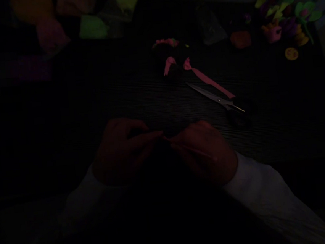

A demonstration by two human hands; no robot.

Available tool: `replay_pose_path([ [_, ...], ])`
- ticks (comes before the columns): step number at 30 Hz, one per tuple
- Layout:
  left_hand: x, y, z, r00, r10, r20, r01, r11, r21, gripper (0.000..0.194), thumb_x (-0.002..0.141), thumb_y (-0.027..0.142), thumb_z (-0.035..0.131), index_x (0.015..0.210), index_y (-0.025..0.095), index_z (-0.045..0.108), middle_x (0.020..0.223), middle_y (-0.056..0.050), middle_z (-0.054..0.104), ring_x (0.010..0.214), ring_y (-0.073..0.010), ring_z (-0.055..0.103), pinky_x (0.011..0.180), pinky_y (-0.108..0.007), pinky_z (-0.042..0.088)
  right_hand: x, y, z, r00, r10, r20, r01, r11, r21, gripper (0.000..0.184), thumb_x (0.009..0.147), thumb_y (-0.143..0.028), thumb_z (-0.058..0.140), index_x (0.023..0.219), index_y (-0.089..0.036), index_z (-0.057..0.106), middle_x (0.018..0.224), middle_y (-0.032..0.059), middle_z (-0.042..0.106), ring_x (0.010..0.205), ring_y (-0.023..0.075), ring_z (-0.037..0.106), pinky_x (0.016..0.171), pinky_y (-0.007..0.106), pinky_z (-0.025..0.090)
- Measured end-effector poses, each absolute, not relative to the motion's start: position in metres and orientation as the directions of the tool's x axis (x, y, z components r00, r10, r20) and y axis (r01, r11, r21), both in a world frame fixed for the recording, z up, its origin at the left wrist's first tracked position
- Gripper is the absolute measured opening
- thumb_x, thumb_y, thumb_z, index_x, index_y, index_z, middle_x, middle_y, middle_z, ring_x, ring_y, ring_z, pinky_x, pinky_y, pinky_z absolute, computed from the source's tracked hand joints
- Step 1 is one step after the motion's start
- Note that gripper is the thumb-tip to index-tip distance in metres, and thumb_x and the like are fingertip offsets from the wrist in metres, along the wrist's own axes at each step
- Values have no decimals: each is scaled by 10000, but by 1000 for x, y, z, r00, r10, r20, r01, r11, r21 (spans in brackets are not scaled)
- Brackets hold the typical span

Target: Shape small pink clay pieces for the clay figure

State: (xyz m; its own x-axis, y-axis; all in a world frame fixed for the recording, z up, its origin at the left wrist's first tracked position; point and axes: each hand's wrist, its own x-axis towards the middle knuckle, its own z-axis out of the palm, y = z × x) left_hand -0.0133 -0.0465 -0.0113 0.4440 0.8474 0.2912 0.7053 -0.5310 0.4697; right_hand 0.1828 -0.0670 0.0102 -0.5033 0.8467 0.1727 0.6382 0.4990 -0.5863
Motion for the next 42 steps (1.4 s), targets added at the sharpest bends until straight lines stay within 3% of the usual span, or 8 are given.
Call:
replay_pose_path([
  [8,-12,-47,-12,430,851,302,707,-525,473,187,719,259,598,889,267,675,849,-57,617,797,-206,533,719,-403,415,189,-65,6,-518,838,172,593,497,-634,157,786,-161,525,939,-168,559,740,19,601,691,137,532,635,321,392],
  [29,-11,-46,-12,428,852,301,716,-523,463,165,742,270,581,875,269,678,833,-56,620,788,-200,530,710,-395,414,194,-62,10,-546,826,143,625,515,-587,143,791,-196,530,914,-163,594,678,17,603,666,141,516,607,309,375],
  [35,-11,-46,-13,436,853,285,710,-521,473,179,735,255,585,889,267,675,836,-56,625,790,-207,537,713,-400,413,198,-62,8,-537,827,166,549,492,-675,152,785,-163,525,921,-191,588,786,18,641,728,140,550,665,313,415],
  [42,-14,-45,-10,430,857,285,706,-516,486,211,732,244,581,925,238,665,857,-59,618,817,-204,530,722,-379,431,202,-65,11,-362,925,115,485,293,-824,144,766,-146,539,878,-215,595,792,12,622,754,145,580,647,287,467],
])
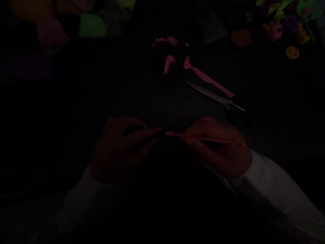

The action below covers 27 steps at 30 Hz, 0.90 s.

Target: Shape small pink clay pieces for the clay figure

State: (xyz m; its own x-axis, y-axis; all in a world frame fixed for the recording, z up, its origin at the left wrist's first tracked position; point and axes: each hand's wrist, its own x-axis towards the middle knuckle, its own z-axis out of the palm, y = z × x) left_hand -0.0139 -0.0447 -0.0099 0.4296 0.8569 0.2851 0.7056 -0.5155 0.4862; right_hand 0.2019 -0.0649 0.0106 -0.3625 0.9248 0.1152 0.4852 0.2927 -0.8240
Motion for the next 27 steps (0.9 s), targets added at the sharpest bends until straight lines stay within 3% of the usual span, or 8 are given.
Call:
replay_pose_path([
  [4,-15,-45,-9,370,878,303,733,-476,485,241,731,226,559,948,169,647,862,-69,609,828,-194,527,723,-354,451,200,-67,12,-265,960,92,515,221,-828,148,770,-152,542,881,-235,594,811,8,623,752,152,594,632,290,479],
  [13,-9,-47,-9,399,866,301,760,-496,419,178,742,229,544,864,190,668,828,-57,623,788,-194,536,741,-372,436,198,-69,9,-96,987,129,608,161,-777,96,775,-226,558,859,-242,600,760,-13,641,692,140,597,587,270,479],
  [20,-6,-54,-9,407,858,312,772,-506,384,146,738,256,555,809,178,655,832,-58,623,792,-211,533,723,-387,435,195,-68,3,41,982,182,560,128,-818,101,795,-234,535,877,-260,587,773,3,632,733,169,600,667,347,485],
  [27,-4,-52,-11,380,869,316,765,-488,421,122,735,258,564,763,167,640,806,-55,612,791,-198,540,741,-364,434,195,-66,4,53,995,84,497,46,-867,142,790,-241,546,930,-243,570,802,1,641,764,165,611,705,344,487],
])
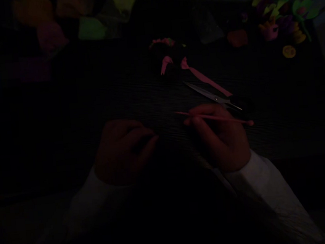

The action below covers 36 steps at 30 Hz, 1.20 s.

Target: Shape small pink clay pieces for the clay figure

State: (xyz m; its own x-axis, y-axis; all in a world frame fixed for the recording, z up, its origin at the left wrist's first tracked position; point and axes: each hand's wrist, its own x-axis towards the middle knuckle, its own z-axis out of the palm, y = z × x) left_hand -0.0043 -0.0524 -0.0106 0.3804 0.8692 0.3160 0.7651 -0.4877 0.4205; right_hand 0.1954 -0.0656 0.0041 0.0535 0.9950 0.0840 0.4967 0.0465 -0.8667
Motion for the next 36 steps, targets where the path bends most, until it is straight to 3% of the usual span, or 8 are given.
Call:
replay_pose_path([
  [7,-15,-49,-8,361,877,317,778,-470,417,135,730,227,558,829,184,639,818,-46,607,794,-190,540,722,-346,445,188,-73,9,25,995,101,518,73,-853,112,811,-243,511,908,-243,568,798,14,632,740,163,610,686,337,505],
  [17,-21,-54,-6,467,830,305,731,-557,394,162,715,203,566,850,219,654,860,-52,602,813,-220,518,728,-419,427,171,-75,13,-270,954,129,613,274,-742,138,800,-184,505,928,-206,552,838,21,642,762,132,603,659,256,499],
  [23,-21,-60,-3,509,792,338,717,-607,343,217,707,202,561,902,218,654,850,-74,594,813,-252,483,699,-464,429,170,-73,11,-291,945,148,634,307,-710,144,798,-179,501,930,-202,554,826,18,641,733,125,595,648,253,490],
  [36,-20,-60,-7,500,787,363,731,-608,311,219,722,228,546,916,240,645,812,-57,596,761,-236,495,684,-426,423,165,-60,15,-217,968,125,623,236,-746,86,800,-195,492,852,-215,558,775,3,625,679,126,594,599,250,472],
])
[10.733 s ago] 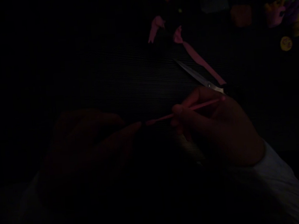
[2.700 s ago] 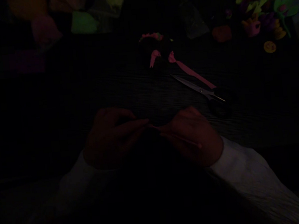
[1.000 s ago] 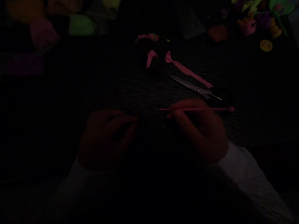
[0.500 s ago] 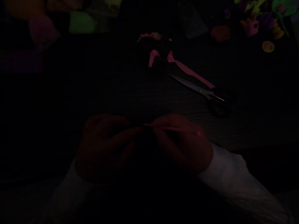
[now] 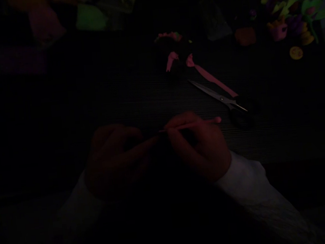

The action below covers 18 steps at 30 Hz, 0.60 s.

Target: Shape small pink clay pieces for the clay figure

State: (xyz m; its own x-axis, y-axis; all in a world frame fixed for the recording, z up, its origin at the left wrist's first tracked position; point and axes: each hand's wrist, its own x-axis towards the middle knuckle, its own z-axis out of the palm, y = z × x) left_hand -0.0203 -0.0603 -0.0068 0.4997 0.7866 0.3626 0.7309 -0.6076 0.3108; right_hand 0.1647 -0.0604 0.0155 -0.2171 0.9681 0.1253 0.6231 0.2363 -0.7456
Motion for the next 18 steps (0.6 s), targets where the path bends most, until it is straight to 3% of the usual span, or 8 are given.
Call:
replay_pose_path([
  [18,-18,-61,-7,472,788,396,738,-599,312,186,728,249,542,877,232,653,778,-52,609,733,-226,507,665,-409,422,161,-58,12,-228,960,160,655,273,-705,73,786,-179,517,830,-207,569,783,-12,633,693,103,596,611,219,466],
])
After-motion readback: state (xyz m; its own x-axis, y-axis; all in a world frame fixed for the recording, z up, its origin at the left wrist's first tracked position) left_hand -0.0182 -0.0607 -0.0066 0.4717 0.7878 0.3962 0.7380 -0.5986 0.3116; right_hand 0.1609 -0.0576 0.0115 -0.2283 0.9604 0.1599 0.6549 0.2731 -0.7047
